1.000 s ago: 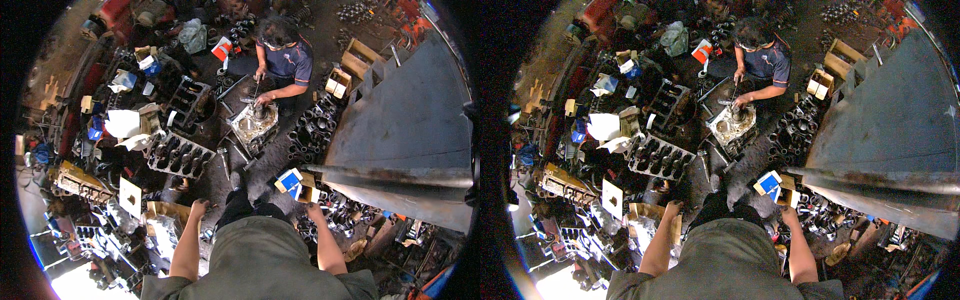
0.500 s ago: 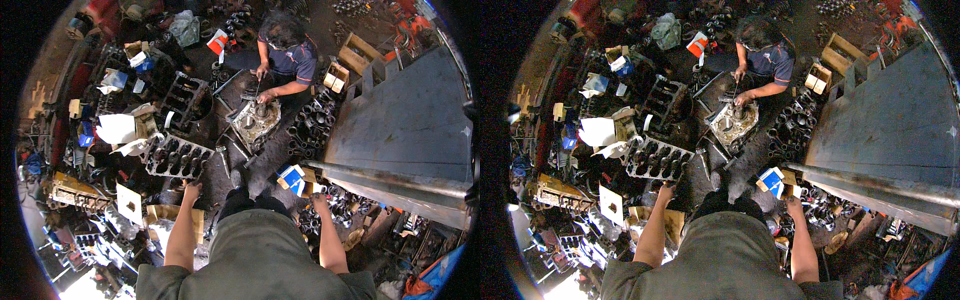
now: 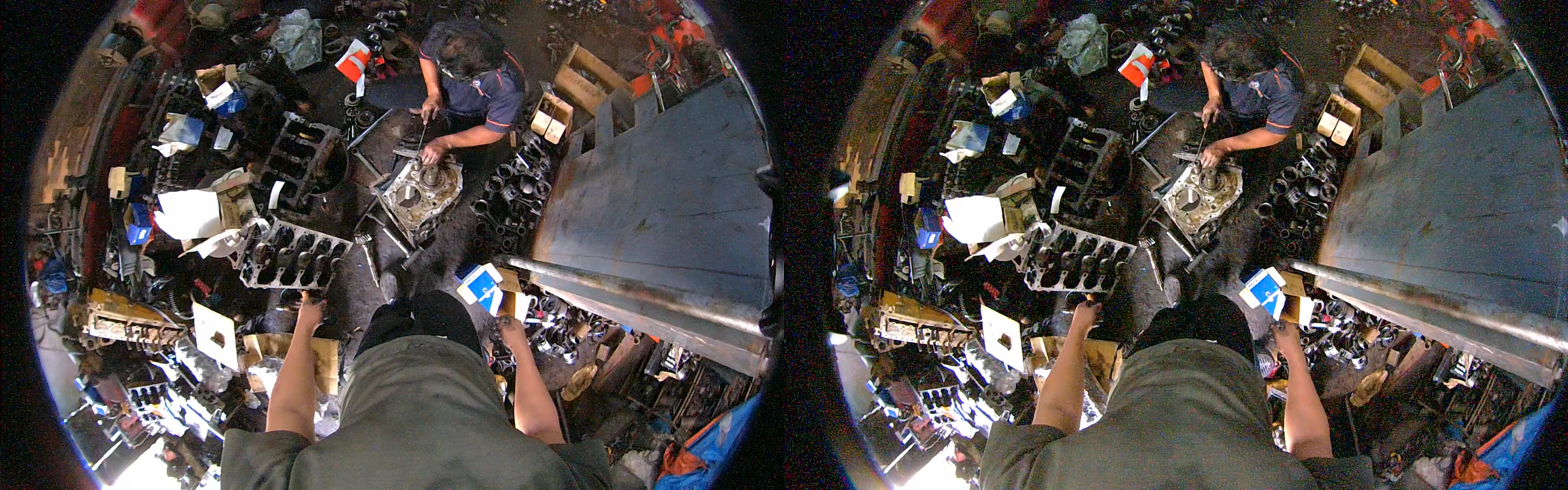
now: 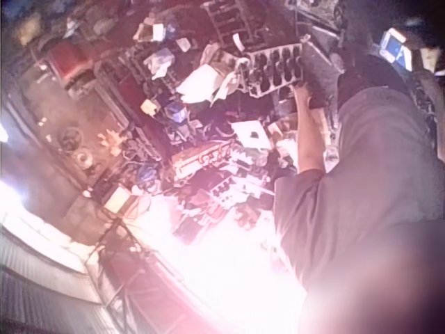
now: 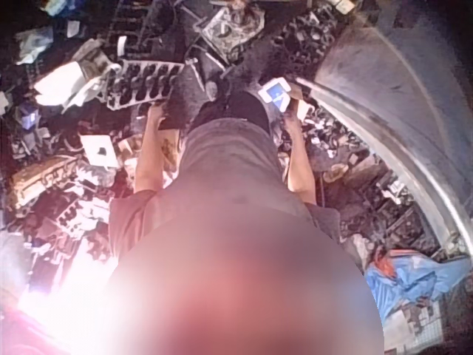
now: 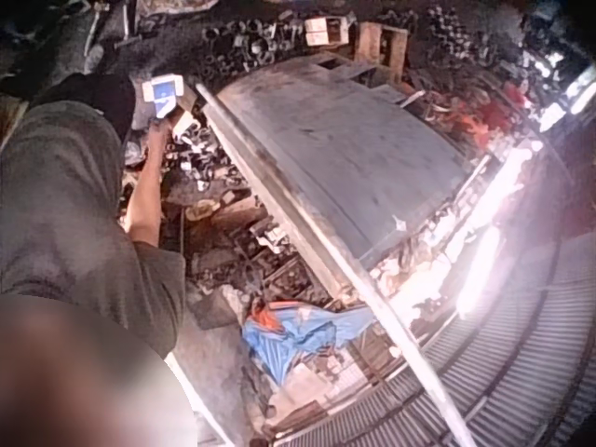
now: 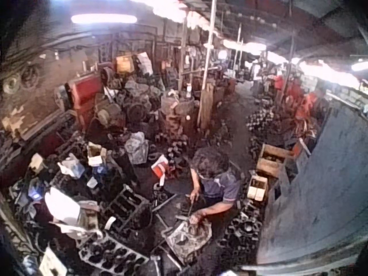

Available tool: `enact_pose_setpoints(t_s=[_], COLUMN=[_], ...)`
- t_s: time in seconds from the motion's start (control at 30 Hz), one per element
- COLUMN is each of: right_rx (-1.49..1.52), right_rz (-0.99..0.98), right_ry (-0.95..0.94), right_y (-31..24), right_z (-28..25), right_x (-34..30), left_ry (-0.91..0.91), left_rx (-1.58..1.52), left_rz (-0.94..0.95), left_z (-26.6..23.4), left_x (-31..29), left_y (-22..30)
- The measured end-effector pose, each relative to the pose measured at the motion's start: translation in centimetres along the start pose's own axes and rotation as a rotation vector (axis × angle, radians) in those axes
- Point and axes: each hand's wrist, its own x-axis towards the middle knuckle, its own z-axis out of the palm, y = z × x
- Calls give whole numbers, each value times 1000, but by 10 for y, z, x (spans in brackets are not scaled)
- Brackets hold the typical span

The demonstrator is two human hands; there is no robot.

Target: The person assists a coworker in disassembling a gearbox casing. They hold the casing steady while the coworker uses a hammer and punch to remove a shaft, then they lift and rotate the casing to extract internal gears and shafts by hand.

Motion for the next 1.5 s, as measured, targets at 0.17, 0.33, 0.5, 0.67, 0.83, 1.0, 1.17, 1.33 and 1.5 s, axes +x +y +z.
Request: enact_pose_setpoints(t_s=[0.17,0.33,0.5,0.67,0.83,1.0,1.17,1.33,1.5], right_rx=[102,214,107,-80,-109,51,87,210,243], right_rz=[67,-98,-67,-263,-297,-213,-286,-155,-518], right_ry=[-62,-14,-120,-36,-79,-155,113,396,582], right_y=[55,79,35,-11,-23,-59,-156,-246,-266], right_z=[11,4,-41,-68,-53,-10,24,72,124], right_x=[42,89,95,95,127,183,311,468,537], left_ry=[117,176,198,168,181,216,333,442,505], left_rx=[-337,-2,-205,-276,106,167,-149,-113,147], left_rz=[11,144,9,-127,202,167,308,482,742], left_z=[11,15,14,27,58,66,41,37,74], left_x=[-14,-53,-76,-86,-45,25,161,355,451], left_y=[16,67,113,126,85,112,244,377,435])
